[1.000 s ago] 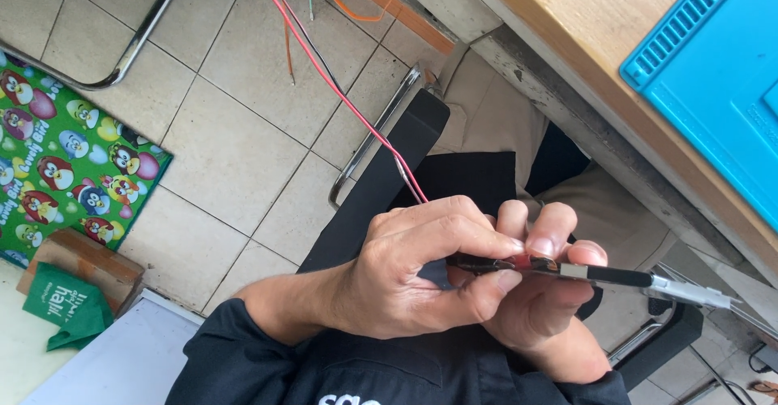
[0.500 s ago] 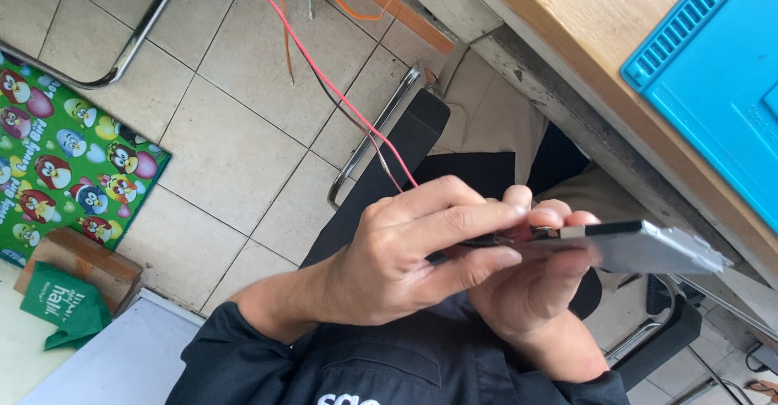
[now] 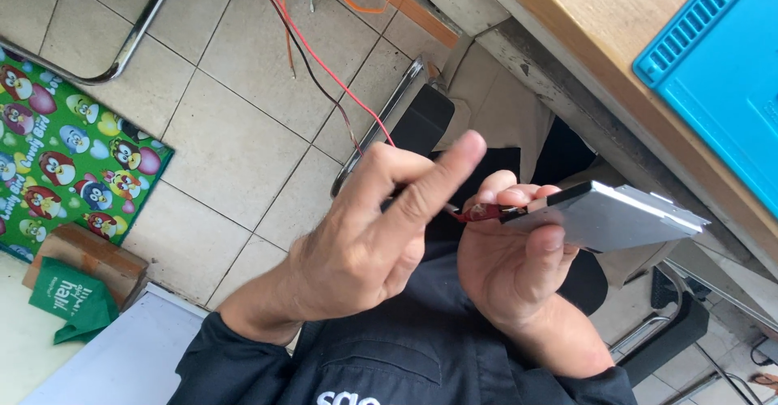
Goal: The person connects wires to a small electronic device, then places it on the table. They then pick up a disassembled smartphone and use a screwdriver to work on its internal components.
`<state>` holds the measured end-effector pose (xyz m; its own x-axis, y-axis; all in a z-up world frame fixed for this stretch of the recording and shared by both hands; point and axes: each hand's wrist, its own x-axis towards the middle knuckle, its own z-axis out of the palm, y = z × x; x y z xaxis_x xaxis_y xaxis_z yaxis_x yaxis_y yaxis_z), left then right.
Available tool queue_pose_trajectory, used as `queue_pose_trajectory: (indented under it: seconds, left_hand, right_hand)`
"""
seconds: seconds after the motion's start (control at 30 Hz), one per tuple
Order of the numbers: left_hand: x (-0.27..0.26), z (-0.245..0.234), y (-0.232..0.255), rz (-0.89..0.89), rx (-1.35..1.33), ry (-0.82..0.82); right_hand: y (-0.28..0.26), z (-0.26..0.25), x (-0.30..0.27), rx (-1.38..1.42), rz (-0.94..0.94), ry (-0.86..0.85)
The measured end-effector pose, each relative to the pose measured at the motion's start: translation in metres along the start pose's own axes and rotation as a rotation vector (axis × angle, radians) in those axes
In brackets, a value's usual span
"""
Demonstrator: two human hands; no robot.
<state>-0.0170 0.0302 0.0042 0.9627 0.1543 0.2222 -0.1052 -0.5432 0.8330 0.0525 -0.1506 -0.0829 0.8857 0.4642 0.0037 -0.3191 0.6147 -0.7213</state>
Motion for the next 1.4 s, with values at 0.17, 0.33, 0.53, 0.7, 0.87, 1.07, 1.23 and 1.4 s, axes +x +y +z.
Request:
queue_pose_trajectory:
  seconds: [0.17,0.33,0.53,0.7,0.87,1.07,1.23,1.4]
  left_hand:
    - [0.002,0.011,-0.001,0.158,0.005,0.214]
    - [0.005,0.006,0.006,0.084,-0.066,0.271]
    - [0.009,0.006,0.009,0.054,-0.083,0.269]
    - [0.008,0.005,0.011,0.008,-0.135,0.225]
    - [0.008,0.005,0.012,0.003,-0.138,0.245]
    - [0.009,0.004,0.014,-0.01,-0.139,0.235]
    - [0.008,0.003,0.014,-0.011,-0.15,0.224]
    - [0.008,0.004,0.014,-0.013,-0.159,0.231]
  right_hand:
    - [0.002,-0.001,0.001,-0.012,-0.044,-0.081]
    - [0.003,-0.004,0.0,-0.072,-0.106,-0.046]
    - [0.006,-0.003,0.003,-0.175,-0.233,-0.121]
    - [0.006,-0.005,0.004,-0.24,-0.275,-0.166]
    - [0.004,0.0,0.008,-0.234,-0.267,-0.176]
    - [0.002,-0.001,0.009,-0.254,-0.256,-0.182]
    - [0.004,0.001,0.012,-0.257,-0.293,-0.194]
    - [0.005,0.004,0.015,-0.278,-0.318,-0.193]
